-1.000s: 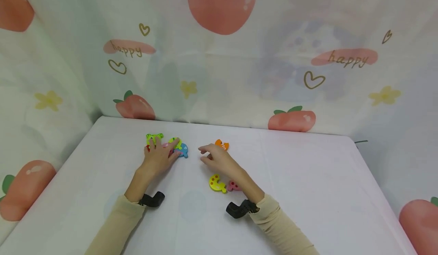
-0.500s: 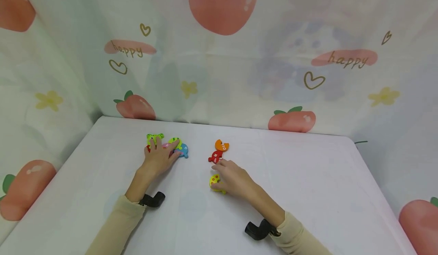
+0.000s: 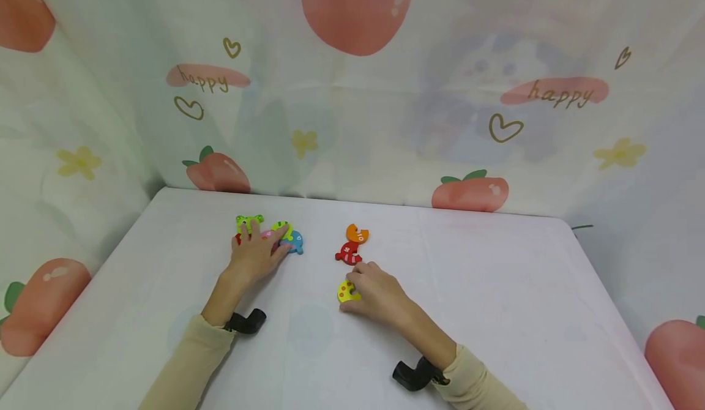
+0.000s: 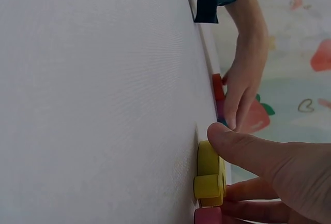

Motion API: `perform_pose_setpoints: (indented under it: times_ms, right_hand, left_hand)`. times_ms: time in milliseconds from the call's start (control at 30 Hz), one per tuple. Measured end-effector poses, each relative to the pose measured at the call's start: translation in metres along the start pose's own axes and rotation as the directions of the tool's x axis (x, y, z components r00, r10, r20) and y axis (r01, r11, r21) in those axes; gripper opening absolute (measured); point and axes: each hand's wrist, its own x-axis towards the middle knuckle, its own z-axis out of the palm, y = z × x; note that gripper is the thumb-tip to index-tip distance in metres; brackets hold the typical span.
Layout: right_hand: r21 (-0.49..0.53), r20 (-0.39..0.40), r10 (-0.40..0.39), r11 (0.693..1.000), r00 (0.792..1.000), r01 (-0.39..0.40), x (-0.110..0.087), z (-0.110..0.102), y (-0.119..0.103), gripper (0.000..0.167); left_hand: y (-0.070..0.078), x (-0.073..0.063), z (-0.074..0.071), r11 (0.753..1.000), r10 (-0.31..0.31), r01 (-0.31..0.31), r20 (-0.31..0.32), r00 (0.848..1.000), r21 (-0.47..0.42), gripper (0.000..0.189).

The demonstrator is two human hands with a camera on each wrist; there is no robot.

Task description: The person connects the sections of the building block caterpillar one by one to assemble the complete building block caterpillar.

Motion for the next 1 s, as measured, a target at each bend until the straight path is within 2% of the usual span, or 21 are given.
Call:
perform_pose_setpoints:
  times_ms: [400,1000]
  right_hand:
    - [-0.011,-0.032,0.043,0.999,0.999,-0.043,-0.0015,0.0021,-0.003,0.051]
    - [0.03,-0.038,-0.029,0.999,0.999,0.03,-0.0009,0.0068,-0.0031,0.052]
  left_hand:
    - [0.0006,0.0003,0.0005,1.0,-0.011,0.011,0.0,1.0,0.009,0.058]
    - [0.0017,-0.0006,-0.0011,1.0,-0.001,0.001,0.002,1.0,0.027,0.057]
